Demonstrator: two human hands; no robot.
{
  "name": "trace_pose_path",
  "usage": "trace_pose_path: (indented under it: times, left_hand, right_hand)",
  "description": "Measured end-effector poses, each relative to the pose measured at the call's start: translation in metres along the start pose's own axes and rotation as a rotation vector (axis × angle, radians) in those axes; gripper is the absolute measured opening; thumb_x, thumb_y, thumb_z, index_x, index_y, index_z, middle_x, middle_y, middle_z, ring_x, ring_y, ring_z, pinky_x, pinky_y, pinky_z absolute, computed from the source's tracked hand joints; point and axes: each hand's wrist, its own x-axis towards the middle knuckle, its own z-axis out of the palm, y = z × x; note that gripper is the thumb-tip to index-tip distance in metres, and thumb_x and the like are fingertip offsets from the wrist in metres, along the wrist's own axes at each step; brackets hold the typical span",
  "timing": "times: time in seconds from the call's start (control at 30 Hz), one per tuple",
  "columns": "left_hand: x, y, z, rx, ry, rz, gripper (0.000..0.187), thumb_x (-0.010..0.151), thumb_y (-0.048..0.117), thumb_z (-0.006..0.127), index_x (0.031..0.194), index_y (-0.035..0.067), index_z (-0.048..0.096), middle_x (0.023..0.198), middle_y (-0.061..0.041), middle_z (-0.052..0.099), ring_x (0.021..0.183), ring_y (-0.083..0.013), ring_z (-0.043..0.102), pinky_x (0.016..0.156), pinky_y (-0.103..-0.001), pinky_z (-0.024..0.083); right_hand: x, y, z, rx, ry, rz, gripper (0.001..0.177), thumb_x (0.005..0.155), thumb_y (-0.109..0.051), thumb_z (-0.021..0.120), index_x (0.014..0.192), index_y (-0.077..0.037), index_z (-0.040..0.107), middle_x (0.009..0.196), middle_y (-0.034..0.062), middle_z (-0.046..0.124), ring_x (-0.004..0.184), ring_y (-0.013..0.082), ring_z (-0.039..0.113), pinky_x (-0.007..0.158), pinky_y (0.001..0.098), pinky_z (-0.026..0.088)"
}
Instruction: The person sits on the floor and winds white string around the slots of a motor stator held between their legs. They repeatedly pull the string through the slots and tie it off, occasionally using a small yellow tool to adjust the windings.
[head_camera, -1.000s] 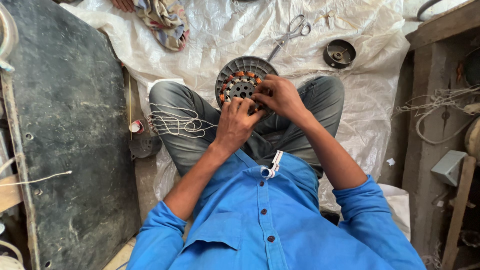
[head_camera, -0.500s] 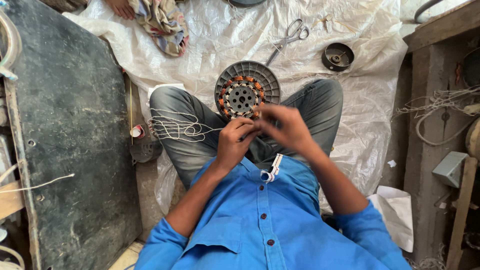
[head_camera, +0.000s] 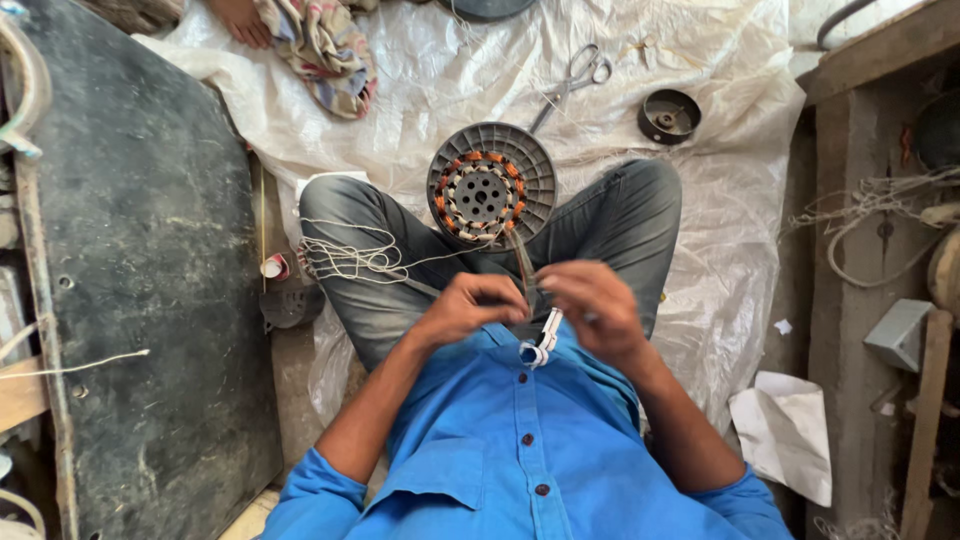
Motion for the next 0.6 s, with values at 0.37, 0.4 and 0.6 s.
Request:
trace_pose_path:
  times: [0.37, 0.4, 0.6]
  left_hand:
    - [0.006, -0.036, 0.020, -0.125, -0.023, -0.119, 0.018, 0.098, 0.020, 0.075, 0.102, 0.002, 0.073, 0.098, -0.003, 0.074, 0.094, -0.0110, 0.068, 0.089, -0.027, 0.055]
    - [0.004, -0.034, 0.018, -0.157, -0.027, -0.134, 0.019, 0.098, 0.020, 0.075, 0.103, 0.002, 0.073, 0.099, -0.003, 0.074, 0.096, -0.0112, 0.068, 0.090, -0.027, 0.054]
    - [-0.006, -0.016, 0.015, -0.196, -0.078, -0.049, 0.028, 0.100, 0.030, 0.072, 0.103, 0.002, 0.071, 0.103, -0.007, 0.073, 0.104, -0.0149, 0.068, 0.100, -0.030, 0.052]
  right_hand:
    - [0.009, 0.053, 0.042, -0.083, -0.083, -0.082, 0.034, 0.079, -0.007, 0.079, 0.113, -0.009, 0.072, 0.122, 0.0116, 0.067, 0.114, 0.0330, 0.063, 0.096, 0.0430, 0.052]
    - [0.010, 0.052, 0.046, -0.085, -0.058, -0.072, 0.033, 0.080, -0.007, 0.079, 0.112, -0.008, 0.073, 0.120, 0.0102, 0.068, 0.113, 0.0316, 0.063, 0.095, 0.0424, 0.053]
    - [0.019, 0.056, 0.048, -0.078, -0.010, -0.095, 0.022, 0.079, -0.011, 0.076, 0.101, -0.010, 0.075, 0.115, 0.0048, 0.072, 0.112, 0.0281, 0.064, 0.096, 0.0424, 0.053]
